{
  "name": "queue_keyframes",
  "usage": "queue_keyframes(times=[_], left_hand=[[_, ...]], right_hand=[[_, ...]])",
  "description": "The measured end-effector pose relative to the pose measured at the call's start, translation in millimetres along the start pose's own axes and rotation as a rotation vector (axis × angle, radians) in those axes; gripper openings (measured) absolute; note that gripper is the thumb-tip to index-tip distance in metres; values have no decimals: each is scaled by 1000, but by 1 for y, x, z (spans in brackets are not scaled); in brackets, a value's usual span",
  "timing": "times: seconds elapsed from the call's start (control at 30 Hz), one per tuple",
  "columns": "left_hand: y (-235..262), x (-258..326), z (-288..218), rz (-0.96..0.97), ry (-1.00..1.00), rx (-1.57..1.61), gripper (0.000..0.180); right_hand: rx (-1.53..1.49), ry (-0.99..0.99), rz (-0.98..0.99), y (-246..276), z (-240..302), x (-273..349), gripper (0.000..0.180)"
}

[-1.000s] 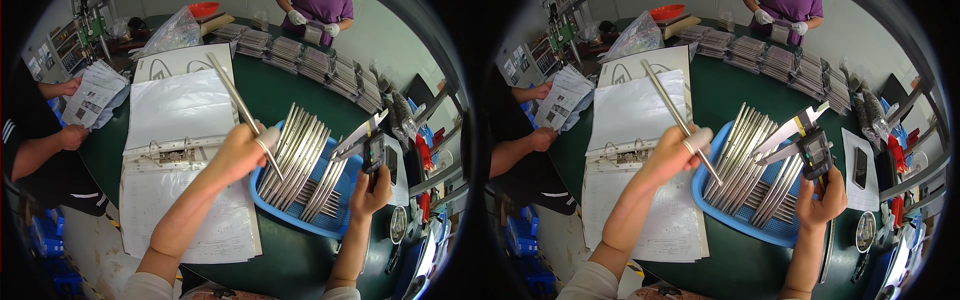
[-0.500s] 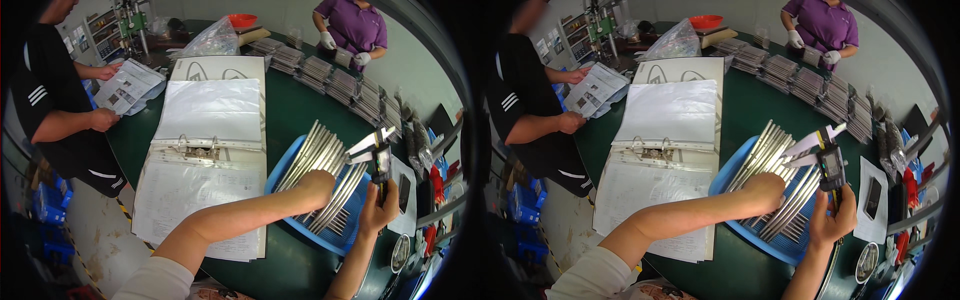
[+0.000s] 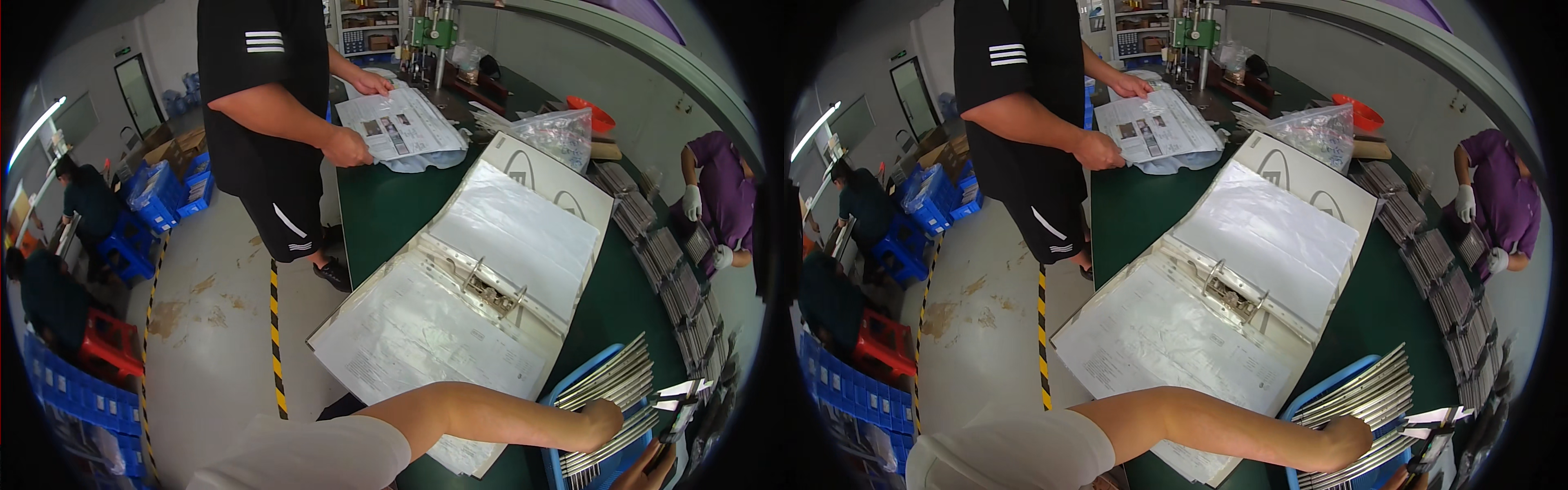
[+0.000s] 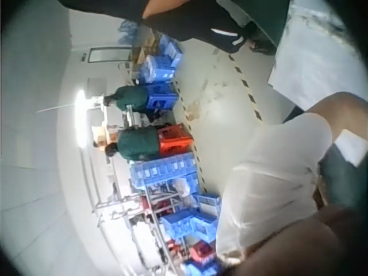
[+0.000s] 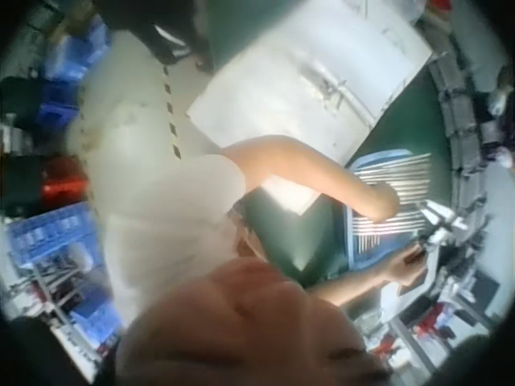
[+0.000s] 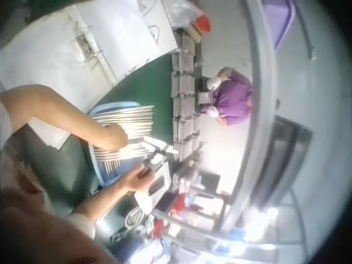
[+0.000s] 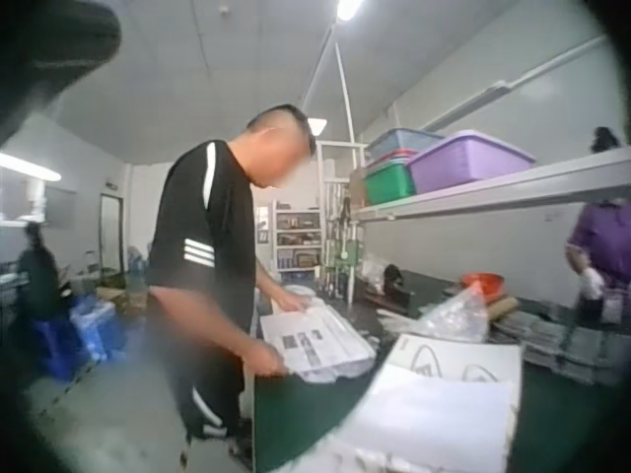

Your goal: The person turns pages in a binder, picks up metal rods from a basket, and measures them using a digital caliper.

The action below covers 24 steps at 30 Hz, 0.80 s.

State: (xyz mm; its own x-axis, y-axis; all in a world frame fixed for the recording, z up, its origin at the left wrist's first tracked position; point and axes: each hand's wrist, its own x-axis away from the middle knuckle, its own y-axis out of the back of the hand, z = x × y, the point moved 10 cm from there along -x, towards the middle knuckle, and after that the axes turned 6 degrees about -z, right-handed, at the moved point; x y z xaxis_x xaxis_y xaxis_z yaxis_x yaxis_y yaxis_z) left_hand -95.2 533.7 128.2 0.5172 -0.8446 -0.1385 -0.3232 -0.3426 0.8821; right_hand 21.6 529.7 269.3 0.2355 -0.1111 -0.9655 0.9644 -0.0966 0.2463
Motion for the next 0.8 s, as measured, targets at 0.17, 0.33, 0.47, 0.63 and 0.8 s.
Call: queue_keyframes(times=[0.17,0.33,0.47,0.63,0.8], left_hand=[[5,4,-7,65,-21,-122,16],[-57,-47,-5,-154,-116,-398,19],[-30,-40,-16,-108,71,-593,18],[-9,-17,-15,-146,-55,-435,17],[8,-15,11,-212,-62,66,15]], right_hand=[[-13,-23,14,-1,-3,-2,43],[53,-9,10,-9,-5,0,46],[22,-40,40,-5,-10,-4,46],[-38,-26,21,-8,-8,-1,44],[-89,-4,-23,-8,2,-4,43]])
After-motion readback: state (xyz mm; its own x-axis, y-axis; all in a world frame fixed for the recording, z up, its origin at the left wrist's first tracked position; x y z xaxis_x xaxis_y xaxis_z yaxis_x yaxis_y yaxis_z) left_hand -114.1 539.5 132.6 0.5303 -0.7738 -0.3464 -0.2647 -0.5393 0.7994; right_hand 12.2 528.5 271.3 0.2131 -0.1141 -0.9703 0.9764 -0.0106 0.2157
